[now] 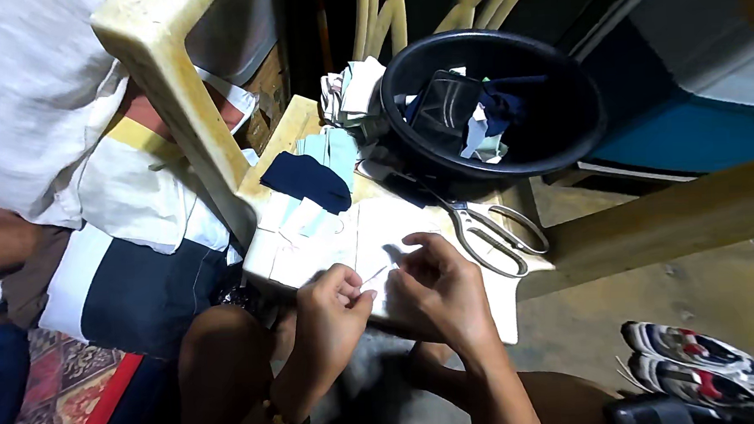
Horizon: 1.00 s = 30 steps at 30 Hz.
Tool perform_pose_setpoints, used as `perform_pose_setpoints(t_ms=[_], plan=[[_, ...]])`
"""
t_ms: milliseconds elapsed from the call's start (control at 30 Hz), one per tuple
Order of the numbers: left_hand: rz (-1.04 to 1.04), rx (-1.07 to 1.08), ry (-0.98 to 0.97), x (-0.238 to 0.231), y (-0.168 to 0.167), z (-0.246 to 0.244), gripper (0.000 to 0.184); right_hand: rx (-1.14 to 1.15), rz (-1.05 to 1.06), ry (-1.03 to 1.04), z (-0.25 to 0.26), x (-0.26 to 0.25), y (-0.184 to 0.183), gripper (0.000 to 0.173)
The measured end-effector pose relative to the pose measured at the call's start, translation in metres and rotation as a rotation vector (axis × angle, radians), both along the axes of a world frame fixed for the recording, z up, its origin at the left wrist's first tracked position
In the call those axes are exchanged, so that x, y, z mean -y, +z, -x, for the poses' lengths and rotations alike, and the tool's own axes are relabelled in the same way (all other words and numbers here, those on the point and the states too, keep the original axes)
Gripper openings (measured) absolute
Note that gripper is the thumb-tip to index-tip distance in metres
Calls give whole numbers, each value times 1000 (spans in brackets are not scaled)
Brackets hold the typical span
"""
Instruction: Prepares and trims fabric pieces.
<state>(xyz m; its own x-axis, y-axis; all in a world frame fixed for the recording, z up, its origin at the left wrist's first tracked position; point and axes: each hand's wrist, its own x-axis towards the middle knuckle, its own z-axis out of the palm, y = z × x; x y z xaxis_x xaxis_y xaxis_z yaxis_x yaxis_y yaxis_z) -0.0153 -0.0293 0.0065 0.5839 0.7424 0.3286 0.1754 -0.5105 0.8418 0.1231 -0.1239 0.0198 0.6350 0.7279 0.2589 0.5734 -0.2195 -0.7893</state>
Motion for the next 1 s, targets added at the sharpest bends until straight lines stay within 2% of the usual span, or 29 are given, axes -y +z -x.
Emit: perform_pose_setpoints(t_ms=[267,367,500,633,1000], plan=[[-100,-62,44,-5,2,6,17,20,21,-4,-1,-1,-2,33],[-222,16,94,-13,-2,11,10,0,25,1,-2,-1,-3,33],[-297,79,-21,-18,-8,13,10,16,24,-1,-2,0,-4,34],[-328,-15,-128,-13,-8,13,12,35,24,-3,-2,0,-4,33],[-365,-91,-147,-11,-12,12,13,78,5,-16,-1,-1,-7,32]])
